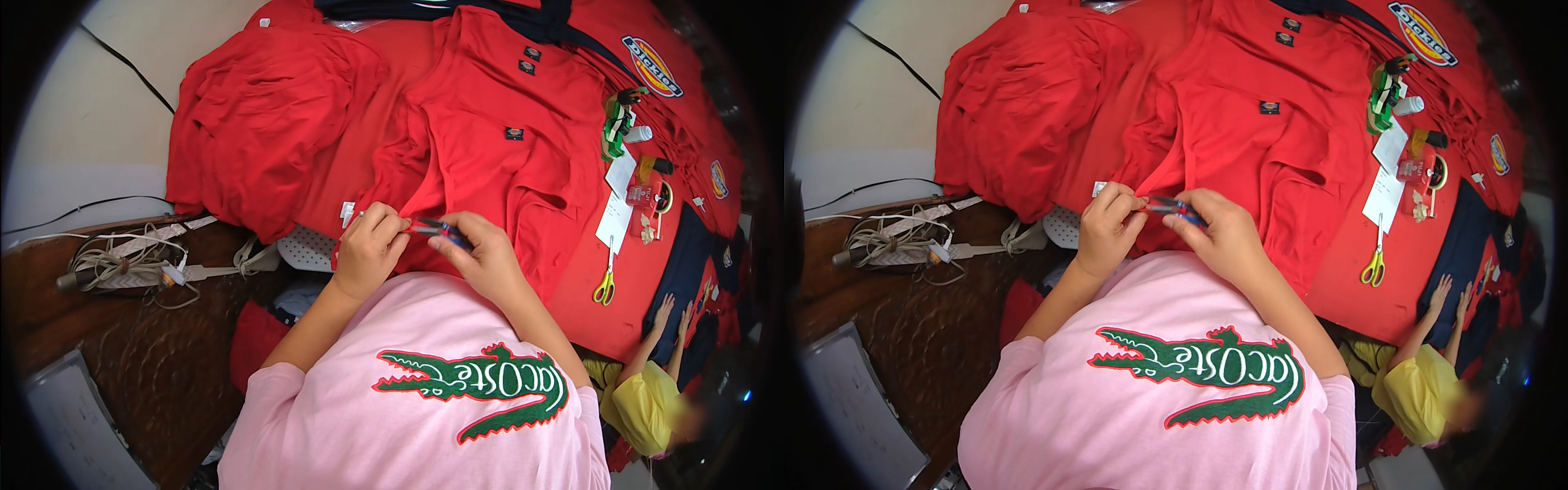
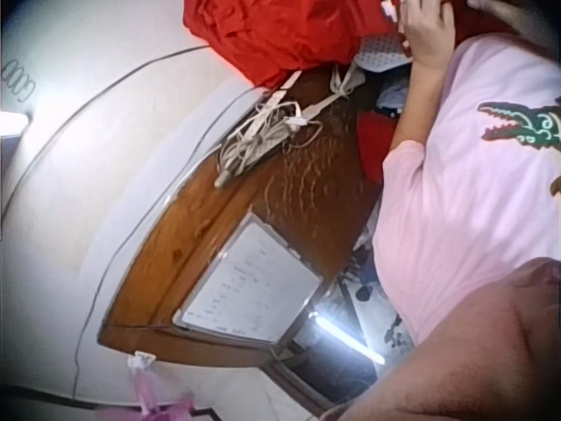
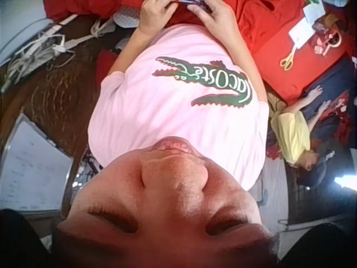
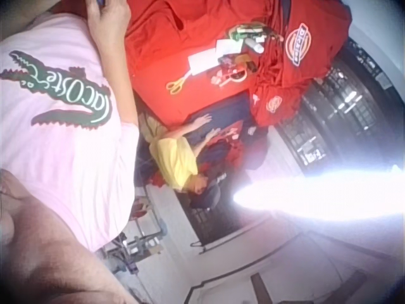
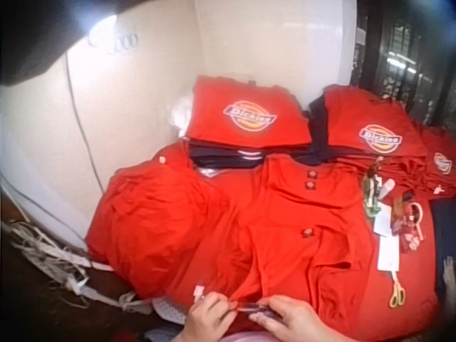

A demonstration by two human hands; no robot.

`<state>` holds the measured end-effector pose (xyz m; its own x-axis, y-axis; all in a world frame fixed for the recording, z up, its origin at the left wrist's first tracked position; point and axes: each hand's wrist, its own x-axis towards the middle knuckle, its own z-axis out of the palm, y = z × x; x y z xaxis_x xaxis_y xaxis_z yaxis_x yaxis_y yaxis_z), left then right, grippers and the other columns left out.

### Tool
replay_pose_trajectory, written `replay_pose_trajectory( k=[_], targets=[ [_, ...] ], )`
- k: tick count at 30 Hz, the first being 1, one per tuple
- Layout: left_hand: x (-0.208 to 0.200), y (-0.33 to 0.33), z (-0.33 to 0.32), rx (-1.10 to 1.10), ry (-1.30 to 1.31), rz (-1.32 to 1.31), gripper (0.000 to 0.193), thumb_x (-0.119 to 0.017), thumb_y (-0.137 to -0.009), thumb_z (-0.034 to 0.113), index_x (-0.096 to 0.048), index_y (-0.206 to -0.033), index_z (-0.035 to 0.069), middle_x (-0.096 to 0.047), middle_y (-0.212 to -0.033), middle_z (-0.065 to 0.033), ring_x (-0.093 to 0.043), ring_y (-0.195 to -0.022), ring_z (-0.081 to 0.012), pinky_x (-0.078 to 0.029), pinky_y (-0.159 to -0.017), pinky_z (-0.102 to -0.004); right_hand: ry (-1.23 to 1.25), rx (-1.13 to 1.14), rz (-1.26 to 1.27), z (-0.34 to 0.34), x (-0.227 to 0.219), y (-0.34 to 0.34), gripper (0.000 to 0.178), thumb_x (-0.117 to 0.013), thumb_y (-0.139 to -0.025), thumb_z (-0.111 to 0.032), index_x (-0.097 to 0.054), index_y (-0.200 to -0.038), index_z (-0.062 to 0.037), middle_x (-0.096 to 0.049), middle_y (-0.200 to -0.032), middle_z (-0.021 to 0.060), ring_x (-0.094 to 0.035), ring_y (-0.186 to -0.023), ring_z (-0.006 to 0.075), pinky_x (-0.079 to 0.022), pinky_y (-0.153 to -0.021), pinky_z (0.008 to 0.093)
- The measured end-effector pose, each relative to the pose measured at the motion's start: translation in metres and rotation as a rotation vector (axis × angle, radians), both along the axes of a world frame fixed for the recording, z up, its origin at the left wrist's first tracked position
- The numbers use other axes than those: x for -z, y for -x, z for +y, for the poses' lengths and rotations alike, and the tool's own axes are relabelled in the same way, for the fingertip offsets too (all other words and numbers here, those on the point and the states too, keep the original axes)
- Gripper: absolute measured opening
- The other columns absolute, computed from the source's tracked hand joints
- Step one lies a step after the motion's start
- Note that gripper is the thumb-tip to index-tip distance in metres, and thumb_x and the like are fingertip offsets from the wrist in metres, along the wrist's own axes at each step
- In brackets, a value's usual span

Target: The person folds red shirts by hand at a table, using a thread nipper to trim loose threads and stacking the finished shirts.

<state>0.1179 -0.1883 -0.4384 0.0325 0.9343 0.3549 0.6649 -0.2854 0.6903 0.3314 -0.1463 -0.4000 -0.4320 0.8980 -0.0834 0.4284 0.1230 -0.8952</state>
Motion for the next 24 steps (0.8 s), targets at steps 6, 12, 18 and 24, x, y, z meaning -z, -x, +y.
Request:
replay_pose_trajectory(
  k=[6,12,18,24],
  targets=[
    [0.0,0.003,0.004,0.031,-0.035,-0.014,0.021,-0.079,-0.075,-0.006,-0.072,-0.094,0.001,-0.064,-0.089,-0.0095,-0.065,-0.072,-0.0251,-0.052,-0.061,-0.0369,0.02,-0.058,-0.035,-0.001,0.005,0.002,0.026,-0.081,-0.093,-0.021,-0.074,-0.106,0.0004,-0.068,-0.085,0.0116,-0.061,-0.072,0.0223,-0.049,-0.067,0.0345],
    [-0.003,0.005,0.007,0.055,-0.034,-0.017,0.02,-0.079,-0.076,-0.005,-0.071,-0.093,0.001,-0.064,-0.089,-0.0091,-0.064,-0.07,-0.0243,-0.051,-0.06,-0.0367,0.038,-0.039,0.0,0.0,0.007,0.004,0.023,-0.08,-0.094,-0.018,-0.075,-0.106,0.0007,-0.067,-0.084,0.0106,-0.059,-0.07,0.0188,-0.048,-0.066,0.033],
    [-0.002,0.006,0.01,0.07,-0.05,-0.01,0.019,-0.08,-0.076,-0.003,-0.07,-0.091,0.001,-0.064,-0.088,-0.0088,-0.063,-0.069,-0.0241,-0.051,-0.06,-0.0366,0.014,-0.032,-0.017,-0.001,0.011,0.003,0.023,-0.08,-0.094,-0.017,-0.075,-0.107,0.001,-0.067,-0.083,0.0102,-0.058,-0.07,0.0183,-0.047,-0.066,0.0329],
    [-0.002,0.006,0.009,0.06,-0.013,-0.031,0.018,-0.079,-0.076,-0.004,-0.069,-0.09,0.002,-0.063,-0.088,-0.0078,-0.064,-0.071,-0.0241,-0.051,-0.063,-0.0373,0.086,0.031,-0.012,-0.001,0.005,0.002,0.024,-0.081,-0.093,-0.019,-0.076,-0.106,0.0003,-0.069,-0.084,0.0122,-0.061,-0.07,0.0203,-0.049,-0.066,0.0341]
  ],
)
